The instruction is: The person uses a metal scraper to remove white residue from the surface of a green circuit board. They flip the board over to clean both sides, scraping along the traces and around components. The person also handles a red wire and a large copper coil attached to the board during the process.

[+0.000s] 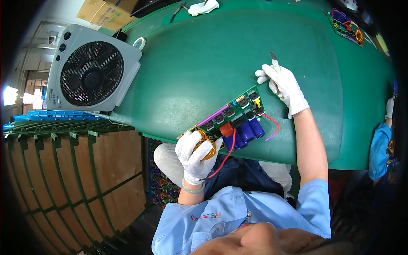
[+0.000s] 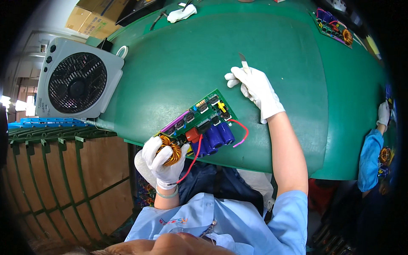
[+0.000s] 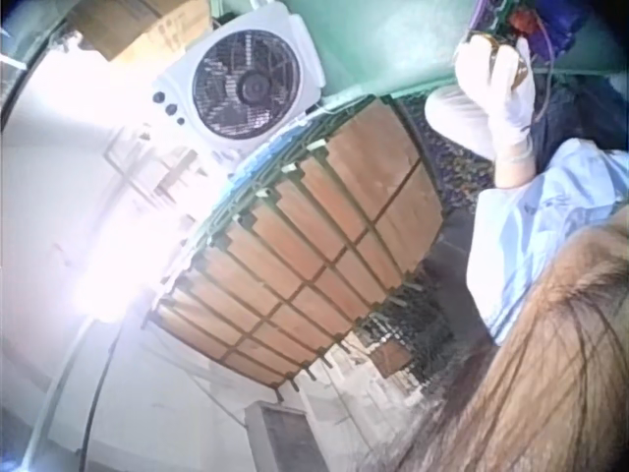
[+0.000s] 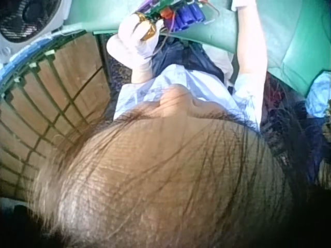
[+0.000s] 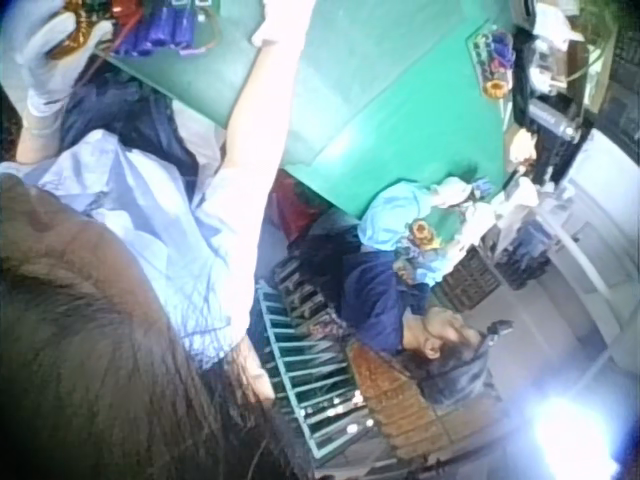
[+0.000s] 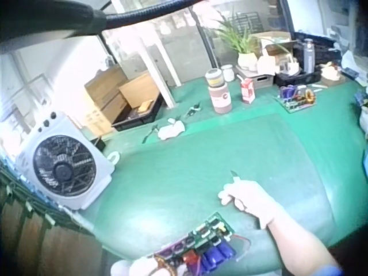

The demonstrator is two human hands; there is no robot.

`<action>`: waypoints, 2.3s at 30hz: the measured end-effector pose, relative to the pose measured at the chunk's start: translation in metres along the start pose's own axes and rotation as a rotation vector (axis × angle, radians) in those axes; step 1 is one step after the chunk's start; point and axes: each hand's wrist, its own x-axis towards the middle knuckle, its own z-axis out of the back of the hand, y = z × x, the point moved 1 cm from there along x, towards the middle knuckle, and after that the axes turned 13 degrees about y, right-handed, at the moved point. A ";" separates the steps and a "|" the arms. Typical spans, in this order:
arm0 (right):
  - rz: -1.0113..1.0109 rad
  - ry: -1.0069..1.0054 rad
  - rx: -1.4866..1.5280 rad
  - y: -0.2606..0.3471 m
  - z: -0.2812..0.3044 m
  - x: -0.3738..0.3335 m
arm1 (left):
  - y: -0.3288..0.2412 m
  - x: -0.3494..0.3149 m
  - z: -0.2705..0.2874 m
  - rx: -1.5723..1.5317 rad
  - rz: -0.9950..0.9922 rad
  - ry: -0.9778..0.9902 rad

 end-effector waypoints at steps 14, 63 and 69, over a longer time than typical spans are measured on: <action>0.146 -0.133 -0.208 -0.002 -0.009 -0.007 | 0.085 0.031 -0.049 -0.696 0.503 0.440; 0.780 0.001 -1.319 -0.011 -0.084 -0.009 | 0.059 0.074 -0.084 0.050 0.149 0.277; 0.718 -0.187 -1.269 -0.011 -0.081 -0.012 | 0.063 0.075 -0.086 -0.014 0.101 0.245</action>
